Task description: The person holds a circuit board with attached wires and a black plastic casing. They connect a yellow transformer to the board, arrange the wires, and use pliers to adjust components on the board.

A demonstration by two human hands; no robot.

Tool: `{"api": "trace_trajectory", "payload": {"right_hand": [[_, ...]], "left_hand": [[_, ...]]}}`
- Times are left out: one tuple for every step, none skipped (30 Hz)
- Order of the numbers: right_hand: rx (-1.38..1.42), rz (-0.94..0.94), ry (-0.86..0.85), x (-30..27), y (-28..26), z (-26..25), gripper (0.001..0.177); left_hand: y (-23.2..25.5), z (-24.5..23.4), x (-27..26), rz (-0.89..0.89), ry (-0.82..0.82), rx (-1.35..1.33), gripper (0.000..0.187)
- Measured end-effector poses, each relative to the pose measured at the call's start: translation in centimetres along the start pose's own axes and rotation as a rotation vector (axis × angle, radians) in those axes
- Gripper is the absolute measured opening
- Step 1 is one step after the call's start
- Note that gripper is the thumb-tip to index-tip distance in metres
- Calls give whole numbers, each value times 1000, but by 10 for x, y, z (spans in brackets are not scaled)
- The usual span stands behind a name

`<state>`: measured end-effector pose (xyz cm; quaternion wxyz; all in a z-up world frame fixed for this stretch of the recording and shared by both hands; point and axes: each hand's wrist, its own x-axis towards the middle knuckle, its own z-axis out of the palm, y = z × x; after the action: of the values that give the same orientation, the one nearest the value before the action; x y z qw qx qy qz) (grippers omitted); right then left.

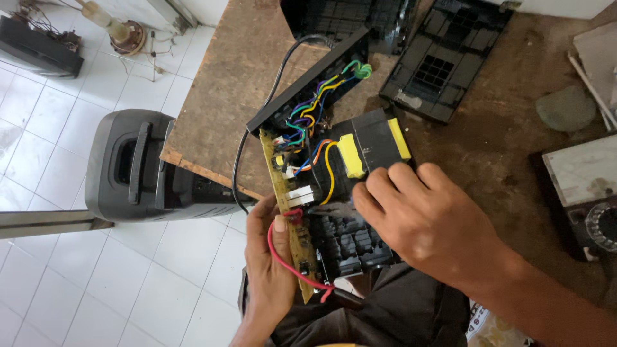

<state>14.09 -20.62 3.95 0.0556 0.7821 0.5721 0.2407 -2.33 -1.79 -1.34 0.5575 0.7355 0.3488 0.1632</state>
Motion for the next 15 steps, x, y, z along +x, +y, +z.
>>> {"api": "trace_trajectory", "payload": {"right_hand": [[-12, -4, 8, 3, 0, -1, 12], [-23, -8, 15, 5, 1, -2, 14], [-23, -6, 16, 7, -1, -2, 14], [-42, -11, 21, 8, -2, -2, 13], [-59, -16, 25, 9, -3, -1, 12], [-56, -14, 24, 10, -2, -2, 12], [-57, -48, 9, 11, -1, -2, 9], [-58, -83, -5, 13, 0, -3, 10], [-58, -81, -5, 13, 1, 2, 10], [-20, -101, -21, 13, 3, 6, 14], [16, -122, -37, 14, 5, 10, 19], [14, -121, -37, 14, 6, 13, 19], [19, -119, -17, 14, 6, 15, 15], [24, -117, 2, 14, 7, 17, 11], [22, -117, 3, 14, 7, 17, 11]], "left_hand": [[7, 0, -1, 35, -31, 57, 57], [14, 0, -3, 70, -62, 115, 63], [14, 1, -2, 70, -62, 116, 63], [15, 2, -1, 66, -71, 126, 62], [16, 2, 0, 59, -81, 138, 62], [17, 2, 0, 58, -83, 140, 62], [19, 1, 0, 44, -103, 157, 62], [20, 1, -1, 31, -122, 174, 62], [18, 0, -1, 32, -123, 175, 62], [16, -2, -1, 34, -120, 199, 58], [14, -2, -1, 38, -116, 221, 54], [15, -2, 1, 40, -116, 219, 54], [16, -2, 1, 58, -113, 226, 52], [17, -2, 2, 75, -110, 232, 50], [16, -2, 2, 77, -110, 232, 50]]}}
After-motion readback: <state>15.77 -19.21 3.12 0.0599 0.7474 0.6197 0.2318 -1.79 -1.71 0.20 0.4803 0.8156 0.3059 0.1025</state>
